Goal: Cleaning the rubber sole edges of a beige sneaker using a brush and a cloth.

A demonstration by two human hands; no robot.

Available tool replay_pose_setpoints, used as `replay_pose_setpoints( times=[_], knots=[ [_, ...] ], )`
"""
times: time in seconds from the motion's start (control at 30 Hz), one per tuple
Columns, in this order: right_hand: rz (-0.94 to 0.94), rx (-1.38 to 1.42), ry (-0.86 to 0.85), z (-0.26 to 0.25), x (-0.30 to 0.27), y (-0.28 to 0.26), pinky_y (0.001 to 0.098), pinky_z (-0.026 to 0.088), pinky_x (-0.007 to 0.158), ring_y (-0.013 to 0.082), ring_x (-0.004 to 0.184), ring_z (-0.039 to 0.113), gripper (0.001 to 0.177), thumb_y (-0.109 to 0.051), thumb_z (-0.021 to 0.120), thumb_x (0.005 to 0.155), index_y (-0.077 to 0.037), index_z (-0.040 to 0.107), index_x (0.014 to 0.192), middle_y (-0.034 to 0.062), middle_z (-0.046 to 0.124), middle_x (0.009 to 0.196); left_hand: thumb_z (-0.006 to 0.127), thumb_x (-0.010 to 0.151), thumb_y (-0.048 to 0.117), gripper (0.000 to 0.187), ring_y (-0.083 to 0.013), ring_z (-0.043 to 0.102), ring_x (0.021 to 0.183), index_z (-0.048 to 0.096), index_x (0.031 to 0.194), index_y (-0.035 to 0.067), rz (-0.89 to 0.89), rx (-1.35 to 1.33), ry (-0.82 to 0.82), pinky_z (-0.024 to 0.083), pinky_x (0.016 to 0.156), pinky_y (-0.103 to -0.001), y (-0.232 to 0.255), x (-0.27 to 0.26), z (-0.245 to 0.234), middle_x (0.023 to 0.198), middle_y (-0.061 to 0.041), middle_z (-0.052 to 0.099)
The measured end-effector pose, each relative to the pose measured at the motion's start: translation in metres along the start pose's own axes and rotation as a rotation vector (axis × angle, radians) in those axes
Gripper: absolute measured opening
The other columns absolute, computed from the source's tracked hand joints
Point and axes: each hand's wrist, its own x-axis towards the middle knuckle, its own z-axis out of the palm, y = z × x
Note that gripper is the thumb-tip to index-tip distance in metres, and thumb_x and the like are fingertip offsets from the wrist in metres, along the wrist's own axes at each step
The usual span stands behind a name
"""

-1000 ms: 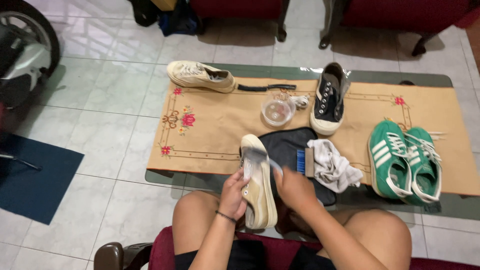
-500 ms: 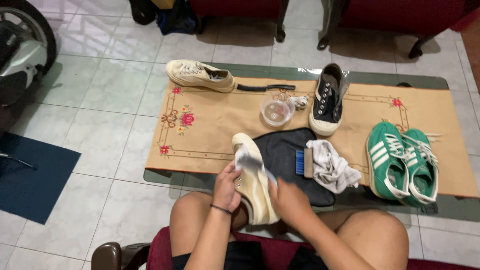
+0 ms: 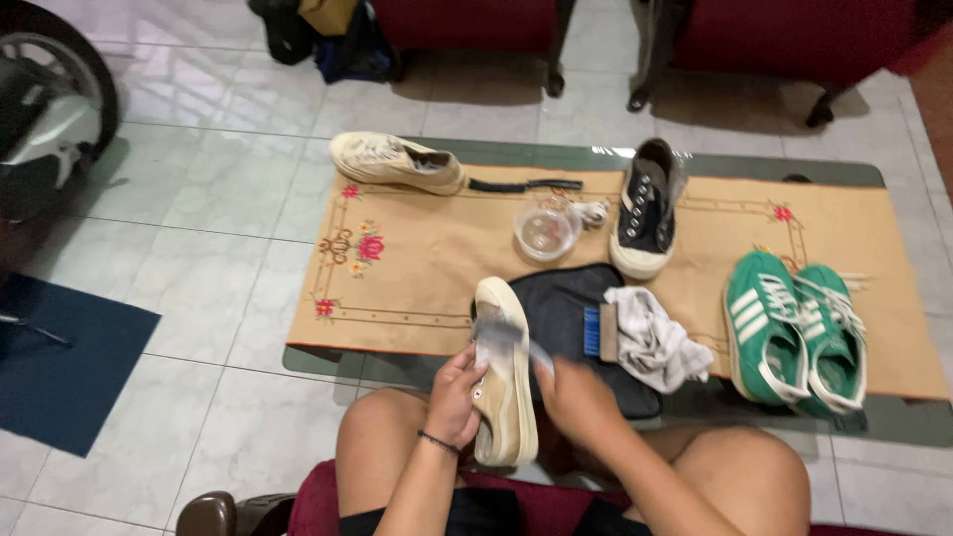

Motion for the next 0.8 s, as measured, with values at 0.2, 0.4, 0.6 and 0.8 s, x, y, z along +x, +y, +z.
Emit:
replay_pose_setpoints(
  times=[0.2,0.4,0.6,0.8],
  knots=[
    [0.035,0.047,0.014,0.020,-0.006,0.000,0.0599,0.044,0.078,0.0520,0.094,0.062,0.047,-0.047,0.035,0.100,-0.009,0.062,0.099,0.0259,0.069,0.095,0.058,0.081,-0.011,0.044,-0.0250,0.068,0.091,0.067,0.124,-0.005,0.040,0.024,0.093,0.055,0.081,-0.032,0.039,-0.010,0.051,0.105,-0.019,0.072],
    [0.128,-0.034,0.008,0.003,0.038,0.007,0.0587,0.045,0.081,0.0490,0.098,0.063,0.057,-0.055,0.030,0.100,-0.009,0.062,0.098,0.0229,0.070,0.099,0.059,0.085,-0.006,0.043,-0.0246,0.067,0.105,0.063,0.127,-0.008,0.064,0.107,-0.066,0.052,0.096,-0.034,0.029,-0.030,0.056,0.118,-0.019,0.071],
    [0.027,-0.092,-0.086,0.027,-0.008,0.006,0.0591,0.046,0.076,0.0483,0.090,0.064,0.050,-0.053,0.035,0.100,-0.013,0.064,0.093,0.0213,0.071,0.092,0.052,0.086,-0.012,0.038,-0.0217,0.064,0.096,0.070,0.119,-0.004,0.054,0.199,0.109,0.050,0.085,-0.030,0.047,-0.020,0.039,0.107,-0.014,0.073],
    [0.017,0.009,0.074,0.028,0.037,0.007,0.0601,0.043,0.075,0.0506,0.088,0.063,0.055,-0.050,0.033,0.100,-0.006,0.064,0.091,0.0253,0.070,0.089,0.062,0.082,-0.009,0.030,-0.0273,0.070,0.087,0.068,0.110,-0.004,0.038,0.032,0.018,0.057,0.082,-0.037,0.018,-0.006,0.032,0.100,-0.020,0.073]
  ],
)
